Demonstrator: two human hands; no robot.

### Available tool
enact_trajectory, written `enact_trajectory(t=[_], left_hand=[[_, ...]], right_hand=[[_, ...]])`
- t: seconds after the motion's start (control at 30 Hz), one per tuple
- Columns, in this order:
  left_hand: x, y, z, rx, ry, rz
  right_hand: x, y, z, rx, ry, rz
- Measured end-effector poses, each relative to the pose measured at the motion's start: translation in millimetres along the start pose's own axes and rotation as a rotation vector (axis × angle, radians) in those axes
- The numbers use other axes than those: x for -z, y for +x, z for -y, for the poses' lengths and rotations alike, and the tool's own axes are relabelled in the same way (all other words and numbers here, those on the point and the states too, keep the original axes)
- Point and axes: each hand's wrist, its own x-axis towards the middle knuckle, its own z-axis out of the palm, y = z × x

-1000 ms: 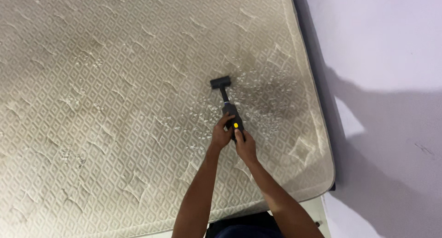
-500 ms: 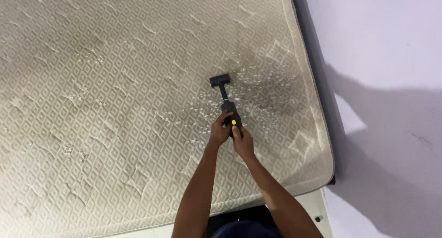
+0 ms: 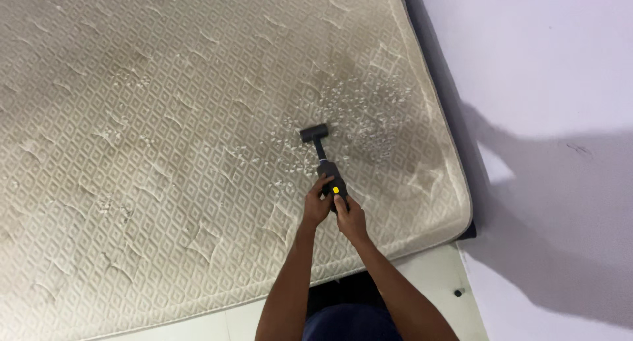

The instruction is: The person vacuums the top surface of a mattress using a handheld vacuum cleaner, moving the attachment across the fabric to collect debris.

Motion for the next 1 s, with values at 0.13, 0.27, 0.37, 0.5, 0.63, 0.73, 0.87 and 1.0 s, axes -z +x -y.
enact_trajectory(t=[0.13, 0.27, 0.37, 0.5, 0.63, 0.73, 0.87, 1.0], left_hand=[[-2, -27, 3, -0.010, -0.101, 0.012], [-4, -56, 1, 0.025, -0.062, 0.015], [-6, -76, 0, 0.022, -0.111, 0.027], [-6, -96, -3, 0.006, -0.077, 0.026], [-6, -105, -10, 0.030, -0.053, 0.014], [-6, -101, -11, 0.050, -0.049, 0.021], [-3, -83, -4, 0.031, -0.046, 0.021], [-2, -65, 4, 0.052, -0.025, 0.002]], right_hand=[[5, -26, -7, -0.034, 0.008, 0.025], [10, -50, -17, -0.015, -0.006, 0.004], [14, -71, -26, 0.061, 0.003, -0.035], [19, -93, -28, -0.048, 0.071, -0.004], [20, -101, -24, -0.057, 0.060, 0.010], [20, -97, -26, -0.024, 0.042, 0.001], [17, -82, -21, -0.069, 0.036, 0.012], [8, -65, -21, 0.086, -0.034, -0.062]])
